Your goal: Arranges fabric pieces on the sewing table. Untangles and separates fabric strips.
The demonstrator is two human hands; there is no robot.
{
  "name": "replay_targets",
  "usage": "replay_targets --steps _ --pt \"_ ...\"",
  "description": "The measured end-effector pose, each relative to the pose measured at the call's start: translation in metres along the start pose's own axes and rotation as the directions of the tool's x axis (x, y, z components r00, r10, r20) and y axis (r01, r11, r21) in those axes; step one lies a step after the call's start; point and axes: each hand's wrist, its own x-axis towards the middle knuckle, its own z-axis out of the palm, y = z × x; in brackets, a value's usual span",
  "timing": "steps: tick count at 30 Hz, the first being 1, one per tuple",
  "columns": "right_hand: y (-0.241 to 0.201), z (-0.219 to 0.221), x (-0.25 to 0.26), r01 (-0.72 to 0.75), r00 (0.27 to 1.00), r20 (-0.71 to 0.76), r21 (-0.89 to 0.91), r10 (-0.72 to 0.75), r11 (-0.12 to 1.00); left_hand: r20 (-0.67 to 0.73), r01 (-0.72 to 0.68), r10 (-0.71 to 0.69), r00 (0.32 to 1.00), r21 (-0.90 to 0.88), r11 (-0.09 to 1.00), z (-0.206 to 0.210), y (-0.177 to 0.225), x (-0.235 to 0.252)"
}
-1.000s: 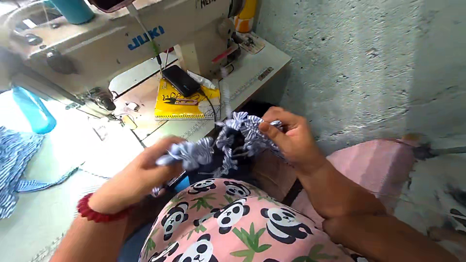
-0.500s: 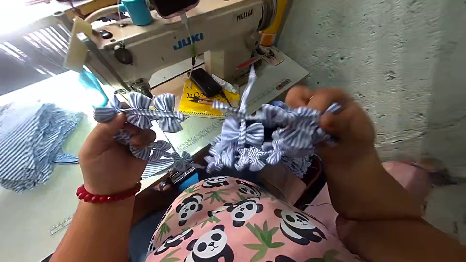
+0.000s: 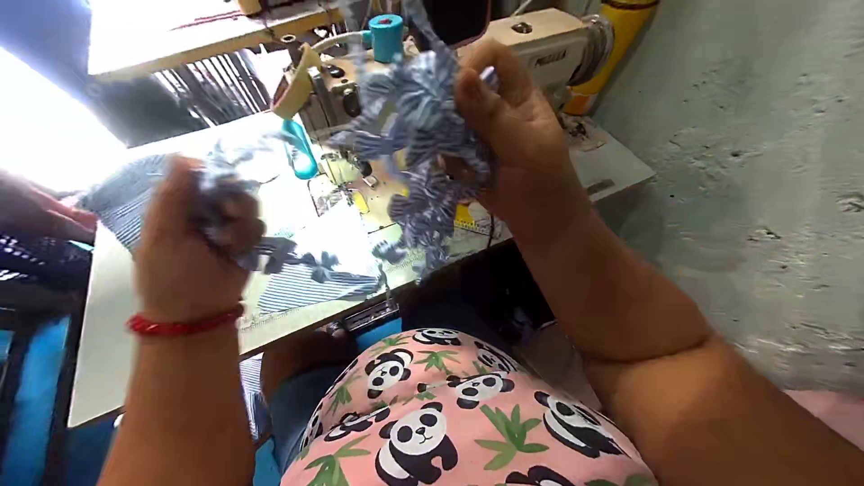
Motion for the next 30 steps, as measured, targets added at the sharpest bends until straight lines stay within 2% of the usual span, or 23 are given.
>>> replay_targets --steps 1,2,4,5,6,8,9,10,12,14,16,22,24,26,30 --pt "0.004 0.008 0.012 0.136 0.991 0.035 -0.165 -0.132 0.977 -0.004 -0.080 0.081 0.997 0.052 0.995 -0.023 0.009 -0.006" --pt "0.012 0.016 0.019 0.262 0.965 0.074 -0.334 -0.252 0.905 -0.024 -0.135 0.139 0.990 0.110 0.985 -0.049 0.012 -0.013" --pt "0.039 0.028 0.016 0.371 0.924 0.173 -0.620 -0.340 0.691 -0.145 -0.131 0.172 0.974 0.254 0.958 -0.087 0.006 -0.029" --pt "0.056 0.031 0.005 0.349 0.935 0.219 -0.713 -0.280 0.608 -0.231 -0.055 0.139 0.963 0.336 0.940 -0.088 0.002 -0.038" --pt "0.074 0.031 -0.009 0.295 0.955 0.251 -0.760 -0.157 0.579 -0.320 0.042 0.097 0.942 0.401 0.915 -0.079 -0.003 -0.046" --pt "0.101 0.021 -0.042 0.141 0.960 0.258 -0.787 0.112 0.600 -0.425 0.210 0.012 0.905 0.469 0.858 -0.067 -0.016 -0.063" --pt "0.109 0.012 -0.059 0.080 0.966 0.211 -0.798 0.152 0.597 -0.448 0.247 -0.014 0.894 0.467 0.849 -0.068 -0.026 -0.070" --pt "0.114 0.001 -0.073 0.035 0.979 0.141 -0.828 0.148 0.559 -0.459 0.256 -0.020 0.888 0.460 0.850 -0.070 -0.035 -0.076" --pt "0.116 -0.026 -0.087 -0.084 0.985 -0.018 -0.919 0.171 0.386 -0.472 0.247 -0.023 0.882 0.420 0.873 -0.070 -0.047 -0.086" --pt "0.120 -0.049 -0.082 -0.207 0.938 -0.141 -0.960 0.317 0.188 -0.478 0.238 -0.024 0.878 0.392 0.889 -0.068 -0.050 -0.092" --pt "0.131 -0.067 -0.071 -0.210 0.877 -0.166 -0.976 0.450 0.050 -0.459 0.208 -0.013 0.888 0.377 0.903 -0.069 -0.050 -0.096" --pt "0.128 -0.058 -0.045 -0.058 0.788 -0.117 -0.991 0.605 -0.117 -0.429 0.117 0.036 0.902 0.324 0.939 -0.066 -0.040 -0.104" --pt "0.128 -0.055 -0.043 -0.020 0.787 -0.103 -0.990 0.608 -0.143 -0.409 0.100 0.044 0.912 0.324 0.941 -0.065 -0.037 -0.105" --pt "0.131 -0.058 -0.042 -0.072 0.828 -0.131 -0.989 0.545 -0.129 -0.398 0.099 0.042 0.916 0.327 0.940 -0.064 -0.035 -0.106" --pt "0.110 -0.046 -0.054 -0.373 0.856 -0.361 -0.927 0.371 -0.039 -0.377 0.071 0.058 0.924 0.321 0.944 -0.063 -0.036 -0.105"
